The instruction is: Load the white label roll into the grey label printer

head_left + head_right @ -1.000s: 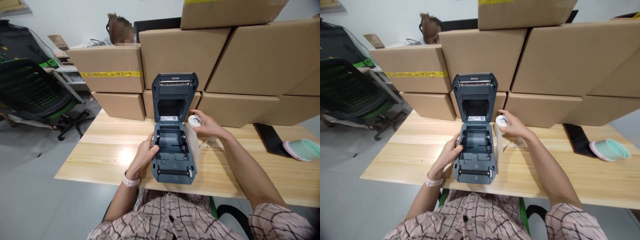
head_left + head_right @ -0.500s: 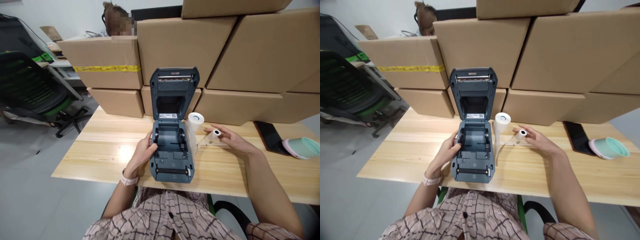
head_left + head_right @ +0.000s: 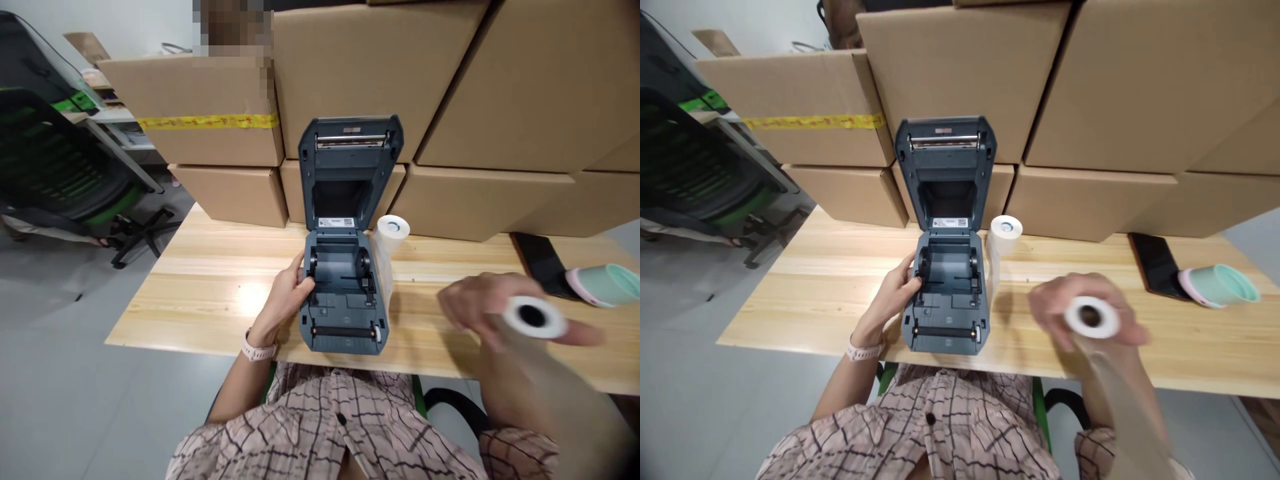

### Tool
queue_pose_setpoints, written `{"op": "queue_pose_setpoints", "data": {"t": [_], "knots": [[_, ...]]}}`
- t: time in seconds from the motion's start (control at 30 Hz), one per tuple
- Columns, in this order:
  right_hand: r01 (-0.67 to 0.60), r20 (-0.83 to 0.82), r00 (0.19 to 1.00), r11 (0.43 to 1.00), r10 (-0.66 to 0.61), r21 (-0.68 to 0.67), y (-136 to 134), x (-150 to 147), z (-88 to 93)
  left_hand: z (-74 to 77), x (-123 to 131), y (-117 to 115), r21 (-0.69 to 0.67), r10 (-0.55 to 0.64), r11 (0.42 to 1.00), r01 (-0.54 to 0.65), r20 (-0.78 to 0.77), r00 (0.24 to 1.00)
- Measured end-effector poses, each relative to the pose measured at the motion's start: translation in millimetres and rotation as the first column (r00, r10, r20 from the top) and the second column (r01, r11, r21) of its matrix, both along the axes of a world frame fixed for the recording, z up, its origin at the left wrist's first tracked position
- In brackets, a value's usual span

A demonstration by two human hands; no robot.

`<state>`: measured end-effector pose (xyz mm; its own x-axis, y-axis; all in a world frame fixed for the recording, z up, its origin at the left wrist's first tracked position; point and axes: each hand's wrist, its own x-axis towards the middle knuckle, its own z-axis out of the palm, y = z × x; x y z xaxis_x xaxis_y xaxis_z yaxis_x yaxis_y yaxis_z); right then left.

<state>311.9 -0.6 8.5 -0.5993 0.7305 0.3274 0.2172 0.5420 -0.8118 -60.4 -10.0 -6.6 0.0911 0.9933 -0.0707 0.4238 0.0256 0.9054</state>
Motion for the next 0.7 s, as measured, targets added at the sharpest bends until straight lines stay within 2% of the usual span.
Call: {"op": "queue_pose_setpoints", "data": {"t": [0.03, 0.07, 0.1, 0.17, 0.27, 0.37, 0.43, 0.6, 0.7], "knots": [[-0.082, -0.055, 0.995, 0.995, 0.079, -0.058, -2, -22, 9.9, -0.6, 0, 0, 0.001, -0.002, 1.0, 0.002, 0.003, 1.0], [-0.117, 0.03, 0.992, 0.989, 0.12, -0.089, -3, -46, 19.2, -1.1, 0, 0, 0.001, -0.005, 1.0, 0.005, 0.009, 1.0], [-0.073, 0.132, 0.988, 0.995, 0.081, -0.07, -2, -70, 26.9, -1.5, 0, 1, 0.003, -0.009, 1.0, 0.009, 0.017, 1.0], [0.02, 0.256, 0.966, 0.997, -0.039, 0.079, 3, -110, 34.2, -1.9, 0, 1, 0.005, -0.015, 1.0, 0.015, 0.029, 0.999], [-0.014, 0.414, 0.905, 0.967, -0.096, 0.256, 13, -146, 25.5, -2.3, 0, 1, 0.005, -0.006, 1.0, 0.006, 0.016, 1.0], [-0.088, 0.536, 0.838, 0.945, -0.101, 0.316, 15, -157, 10.0, -3.6, -1, 0, 0.02, 0.0, 1.0, 0.0, 0.0, 1.0], [-0.104, 0.554, 0.825, 0.931, -0.115, 0.349, 11, -157, 4.2, -4.6, -1, 0, 0.028, 0.002, 1.0, -0.002, -0.002, 1.0], [-0.066, 0.426, 0.885, 0.856, -0.187, 0.513, -15, -148, 7.4, -4.2, -1, -2, 0.023, 0.0, 1.0, 0.001, -0.02, 1.0], [-0.068, 0.378, 0.91, 0.84, -0.169, 0.538, -36, -141, 12.6, -2.3, 0, -2, 0.033, -0.001, 0.999, 0.003, -0.04, 0.999]]}}
